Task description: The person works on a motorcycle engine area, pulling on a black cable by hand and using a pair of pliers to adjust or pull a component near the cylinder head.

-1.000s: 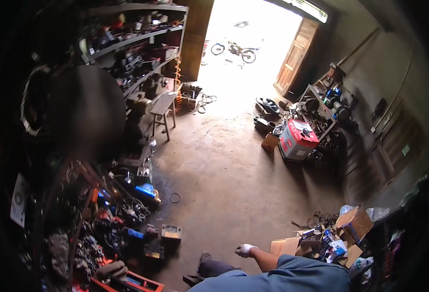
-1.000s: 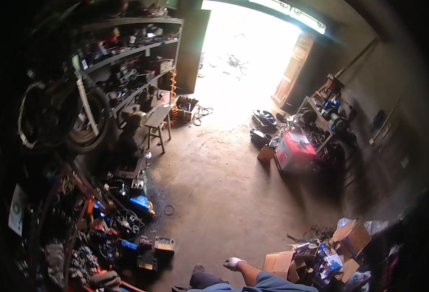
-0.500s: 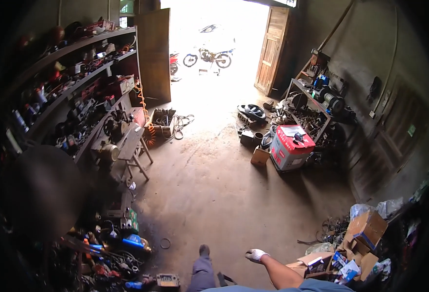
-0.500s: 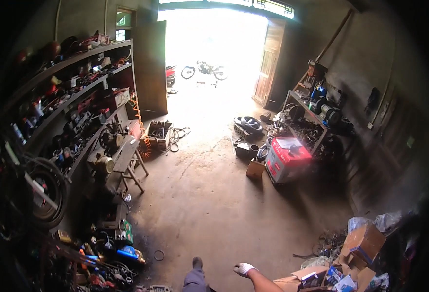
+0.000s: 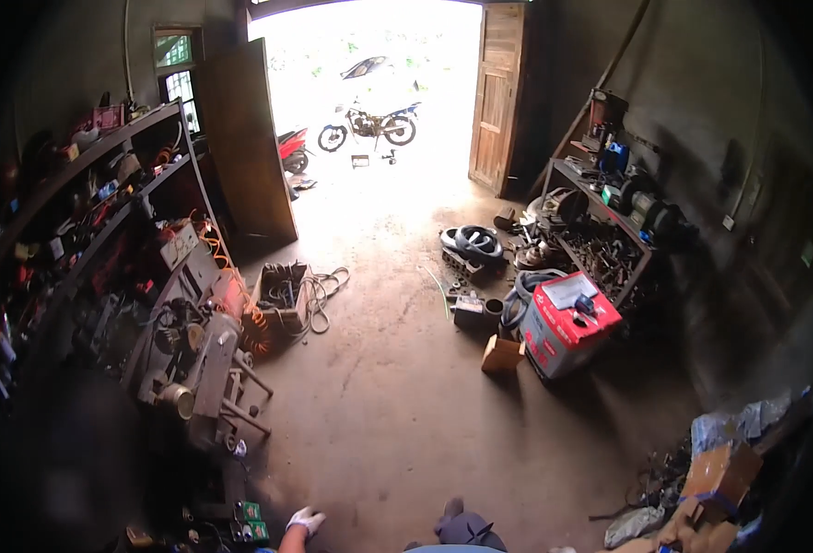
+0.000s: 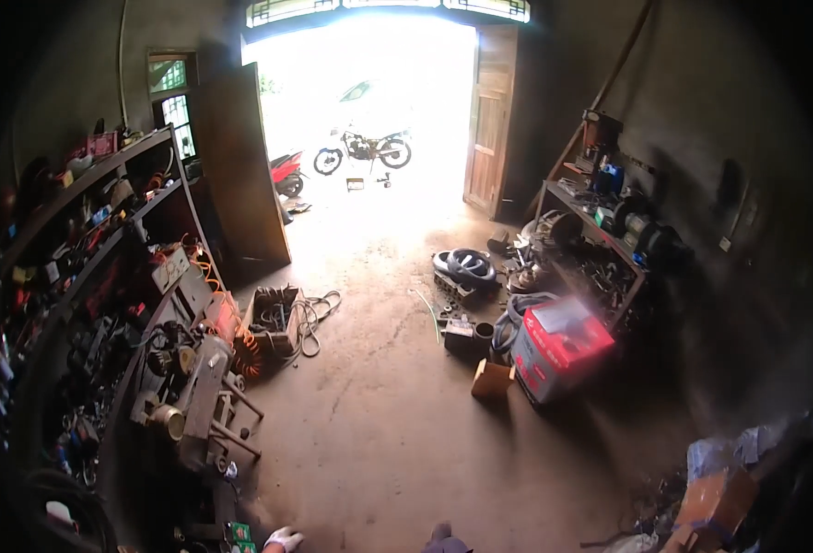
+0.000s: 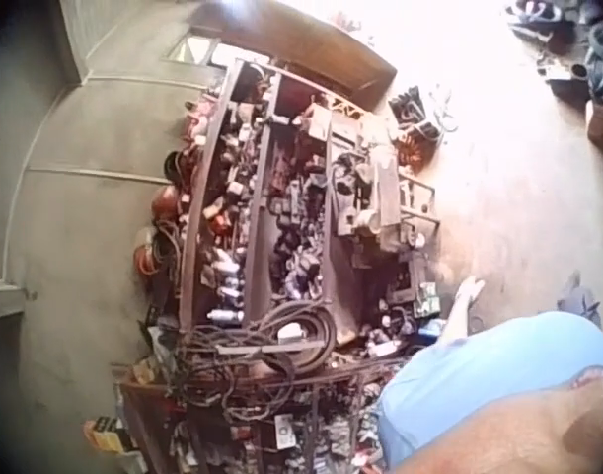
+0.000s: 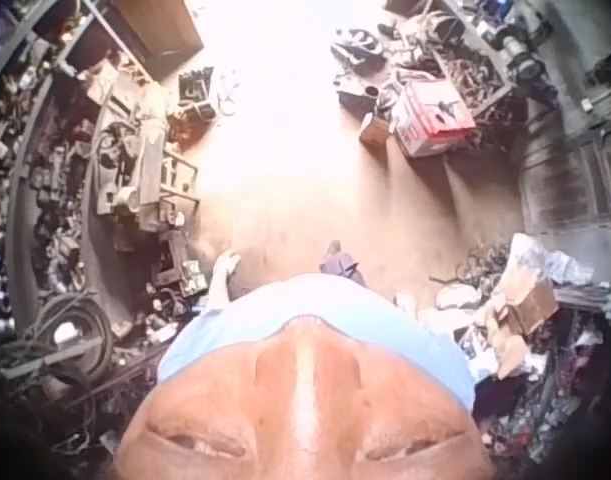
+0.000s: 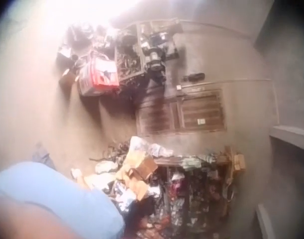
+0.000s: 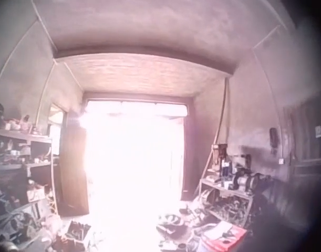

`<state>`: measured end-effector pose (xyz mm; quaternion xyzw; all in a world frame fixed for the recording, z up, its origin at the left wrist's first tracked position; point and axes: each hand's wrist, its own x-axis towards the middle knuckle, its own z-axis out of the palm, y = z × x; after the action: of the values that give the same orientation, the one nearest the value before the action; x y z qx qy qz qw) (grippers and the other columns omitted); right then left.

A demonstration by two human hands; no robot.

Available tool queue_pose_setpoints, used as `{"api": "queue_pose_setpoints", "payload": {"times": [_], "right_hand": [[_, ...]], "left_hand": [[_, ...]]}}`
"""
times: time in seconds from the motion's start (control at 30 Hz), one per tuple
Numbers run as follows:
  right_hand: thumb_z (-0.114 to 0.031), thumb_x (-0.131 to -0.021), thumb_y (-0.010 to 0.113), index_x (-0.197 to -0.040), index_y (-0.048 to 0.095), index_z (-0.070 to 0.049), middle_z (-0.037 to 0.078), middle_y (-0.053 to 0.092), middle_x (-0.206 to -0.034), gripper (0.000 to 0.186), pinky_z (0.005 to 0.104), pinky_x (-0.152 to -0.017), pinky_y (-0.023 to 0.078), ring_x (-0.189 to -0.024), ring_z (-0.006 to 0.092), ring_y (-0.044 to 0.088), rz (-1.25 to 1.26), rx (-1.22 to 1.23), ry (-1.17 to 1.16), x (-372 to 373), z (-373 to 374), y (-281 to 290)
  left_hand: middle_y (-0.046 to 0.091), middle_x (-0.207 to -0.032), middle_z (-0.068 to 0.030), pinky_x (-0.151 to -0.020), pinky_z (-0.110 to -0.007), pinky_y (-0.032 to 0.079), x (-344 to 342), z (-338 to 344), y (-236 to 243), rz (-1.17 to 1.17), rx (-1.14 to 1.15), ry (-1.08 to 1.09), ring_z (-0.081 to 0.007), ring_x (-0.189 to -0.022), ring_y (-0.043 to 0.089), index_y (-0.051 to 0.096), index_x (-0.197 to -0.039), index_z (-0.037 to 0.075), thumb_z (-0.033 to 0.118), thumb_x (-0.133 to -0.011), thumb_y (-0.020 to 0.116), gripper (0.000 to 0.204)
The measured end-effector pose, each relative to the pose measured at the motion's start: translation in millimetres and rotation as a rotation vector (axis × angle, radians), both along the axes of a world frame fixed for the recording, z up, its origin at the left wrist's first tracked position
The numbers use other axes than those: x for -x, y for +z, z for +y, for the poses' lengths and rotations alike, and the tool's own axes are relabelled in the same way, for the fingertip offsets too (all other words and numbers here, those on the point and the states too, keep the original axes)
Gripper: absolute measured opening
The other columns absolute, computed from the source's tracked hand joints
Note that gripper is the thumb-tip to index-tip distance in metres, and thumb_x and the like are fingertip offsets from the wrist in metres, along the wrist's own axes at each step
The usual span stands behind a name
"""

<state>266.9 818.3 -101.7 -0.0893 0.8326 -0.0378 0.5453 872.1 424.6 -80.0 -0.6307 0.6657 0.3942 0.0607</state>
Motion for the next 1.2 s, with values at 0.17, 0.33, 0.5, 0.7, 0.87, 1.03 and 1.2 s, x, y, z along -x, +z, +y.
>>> {"api": "queue_pose_setpoints", "payload": {"times": [0.17, 0.33, 0.5, 0.7, 0.87, 1.03, 1.2], "right_hand": [[-0.035, -0.095, 0.052, -0.096, 0.074, -0.006, 0.011, 0.074, -0.087, 0.036, 0.0417, -0.073, 0.055, -0.075, 0.0269, 0.069, -0.101, 0.043, -0.007, 32, -169, -19], [-0.03, -0.095, 0.052, -0.093, 0.073, -0.005, 0.012, 0.073, -0.083, 0.033, 0.0422, -0.07, 0.056, -0.072, 0.0268, 0.069, -0.11, 0.072, 0.136, 124, -355, -24], [-0.025, -0.094, 0.052, -0.09, 0.072, -0.004, 0.012, 0.072, -0.08, 0.029, 0.0426, -0.067, 0.056, -0.07, 0.0268, 0.069, -0.037, 0.183, 0.181, 262, -595, -23], [-0.023, -0.097, 0.056, -0.096, 0.071, -0.002, 0.009, 0.07, -0.079, 0.025, 0.0337, -0.058, 0.053, -0.064, 0.0198, 0.066, 0.126, 0.632, 0.017, 363, -908, -17], [-0.036, -0.099, 0.048, -0.11, 0.073, -0.003, 0.015, 0.076, -0.097, 0.043, 0.0416, -0.078, 0.058, -0.086, 0.0295, 0.074, 0.109, 0.283, 0.502, 421, -1028, -96], [-0.038, -0.1, 0.046, -0.116, 0.072, -0.004, 0.015, 0.075, -0.107, 0.045, 0.0431, -0.081, 0.057, -0.091, 0.0314, 0.073, -0.046, 0.048, 0.245, 391, -1153, -33], [-0.036, -0.099, 0.048, -0.116, 0.071, -0.005, 0.015, 0.075, -0.106, 0.043, 0.0425, -0.079, 0.057, -0.088, 0.0299, 0.072, -0.062, 0.015, 0.139, 406, -1339, -26]], "left_hand": [[0.067, -0.129, -0.0196, -0.105, -0.041, 0.049, 130, -193, 21, -0.006, 0.021, -0.059, -0.0343, -0.124, 0.062, 0.067, -0.129, 0.008, 0.044, -0.09, 0.057, 0.054], [0.068, -0.128, -0.0188, -0.106, -0.041, 0.049, 175, -270, 16, -0.108, -0.108, 0.061, -0.033, -0.122, 0.064, 0.069, -0.13, 0.012, 0.044, -0.088, 0.057, 0.054], [0.069, -0.127, -0.0186, -0.101, -0.043, 0.051, 205, -329, 36, -0.171, -0.505, 0.358, -0.033, -0.117, 0.067, 0.068, -0.13, 0.012, 0.045, -0.088, 0.059, 0.055], [0.069, -0.126, -0.02, -0.1, -0.044, 0.052, 254, -483, -1, -0.181, -0.626, 0.526, -0.0336, -0.116, 0.067, 0.066, -0.131, 0.01, 0.044, -0.088, 0.061, 0.055], [0.069, -0.125, -0.0211, -0.098, -0.045, 0.052, 308, -725, -35, -0.13, -0.586, 0.568, -0.0342, -0.115, 0.067, 0.066, -0.131, 0.009, 0.043, -0.088, 0.062, 0.056], [0.068, -0.125, -0.0227, -0.098, -0.043, 0.052, 364, -1050, -30, -0.058, -0.203, 0.509, -0.0348, -0.118, 0.065, 0.065, -0.13, 0.006, 0.04, -0.087, 0.064, 0.054], [0.07, -0.12, -0.0214, -0.097, -0.04, 0.052, 449, -1342, 59, 0.277, 0.223, 0.341, -0.033, -0.115, 0.067, 0.067, -0.126, 0.005, 0.032, -0.091, 0.065, 0.044]]}}
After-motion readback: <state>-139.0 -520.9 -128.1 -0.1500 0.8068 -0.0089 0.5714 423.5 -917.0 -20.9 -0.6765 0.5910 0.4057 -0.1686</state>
